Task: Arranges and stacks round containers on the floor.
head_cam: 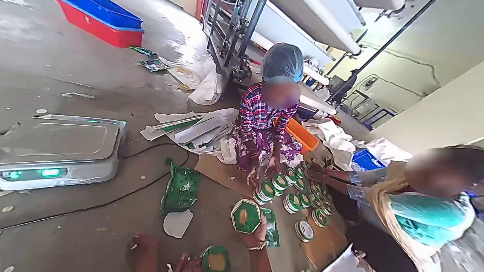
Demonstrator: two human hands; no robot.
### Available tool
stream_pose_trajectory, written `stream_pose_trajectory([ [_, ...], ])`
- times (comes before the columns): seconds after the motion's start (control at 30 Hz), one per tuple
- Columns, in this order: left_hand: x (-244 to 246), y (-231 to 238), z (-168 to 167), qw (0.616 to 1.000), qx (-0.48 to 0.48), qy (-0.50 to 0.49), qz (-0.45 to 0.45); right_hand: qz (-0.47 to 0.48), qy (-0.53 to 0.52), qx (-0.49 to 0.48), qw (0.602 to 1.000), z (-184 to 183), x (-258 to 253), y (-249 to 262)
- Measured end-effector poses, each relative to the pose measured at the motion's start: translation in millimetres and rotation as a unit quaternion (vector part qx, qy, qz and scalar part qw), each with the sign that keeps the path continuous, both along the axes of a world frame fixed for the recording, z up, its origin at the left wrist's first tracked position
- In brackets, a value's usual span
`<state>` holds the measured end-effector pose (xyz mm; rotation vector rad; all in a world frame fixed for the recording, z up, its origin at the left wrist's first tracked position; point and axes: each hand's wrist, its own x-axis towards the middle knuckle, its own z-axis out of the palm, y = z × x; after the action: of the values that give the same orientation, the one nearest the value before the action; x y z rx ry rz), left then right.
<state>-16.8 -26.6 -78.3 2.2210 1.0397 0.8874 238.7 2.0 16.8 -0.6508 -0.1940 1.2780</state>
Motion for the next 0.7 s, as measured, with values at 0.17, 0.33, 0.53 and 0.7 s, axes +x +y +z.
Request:
stream_pose_trajectory([
  [0.17,0,-2,12,0.999,0.035,-0.014,-0.012,0.042,0.054,0.04,0.997,10,-10,-44],
  [0.33,2,-3,7,0.998,0.064,-0.007,0.003,-0.12,0.082,-0.119,0.982,11,-17,-105],
  [0.53,2,-3,8,0.997,0.072,-0.013,0.001,-0.278,0.014,-0.25,0.927,12,-27,-115],
  [0.7,3,-3,2,0.996,0.083,-0.013,0.004,-0.226,-0.183,-0.437,0.851,-17,-29,-120],
])
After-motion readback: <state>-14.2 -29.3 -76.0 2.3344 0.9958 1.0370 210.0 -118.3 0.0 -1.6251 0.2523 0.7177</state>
